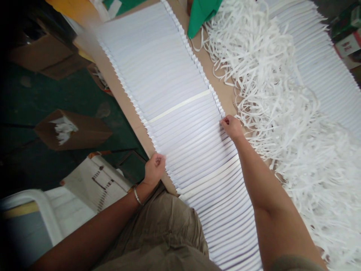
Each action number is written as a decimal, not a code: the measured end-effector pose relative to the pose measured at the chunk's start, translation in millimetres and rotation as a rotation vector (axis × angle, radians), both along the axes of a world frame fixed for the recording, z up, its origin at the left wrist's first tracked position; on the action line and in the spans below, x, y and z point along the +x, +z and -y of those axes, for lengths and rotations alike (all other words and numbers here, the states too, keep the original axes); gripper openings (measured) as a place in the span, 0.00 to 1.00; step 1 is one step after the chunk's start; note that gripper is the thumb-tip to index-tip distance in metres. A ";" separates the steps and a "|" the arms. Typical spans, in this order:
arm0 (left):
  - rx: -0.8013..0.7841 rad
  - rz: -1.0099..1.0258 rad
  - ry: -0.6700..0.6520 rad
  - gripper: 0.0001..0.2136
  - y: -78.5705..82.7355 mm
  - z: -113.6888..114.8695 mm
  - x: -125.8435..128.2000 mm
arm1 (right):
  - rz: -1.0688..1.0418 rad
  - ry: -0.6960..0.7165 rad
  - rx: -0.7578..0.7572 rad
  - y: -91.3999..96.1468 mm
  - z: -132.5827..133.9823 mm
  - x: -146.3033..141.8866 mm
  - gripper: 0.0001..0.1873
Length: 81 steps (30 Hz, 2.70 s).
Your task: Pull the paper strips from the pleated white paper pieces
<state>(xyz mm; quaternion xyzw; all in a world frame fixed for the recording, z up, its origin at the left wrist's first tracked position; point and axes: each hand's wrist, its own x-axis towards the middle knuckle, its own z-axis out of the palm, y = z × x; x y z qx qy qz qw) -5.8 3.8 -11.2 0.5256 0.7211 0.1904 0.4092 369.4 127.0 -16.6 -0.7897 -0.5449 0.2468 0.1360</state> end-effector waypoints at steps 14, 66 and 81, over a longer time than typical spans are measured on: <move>-0.051 -0.220 -0.085 0.08 9.1 -7.0 7.0 | 0.023 0.012 0.021 -7.1 4.4 3.8 0.12; -0.315 0.488 -0.469 0.11 74.6 12.2 35.8 | -0.341 0.409 -0.368 154.3 168.7 -30.7 0.21; -0.207 0.317 -0.028 0.07 28.4 -17.8 -18.8 | -0.307 0.114 -0.215 63.6 60.1 5.6 0.22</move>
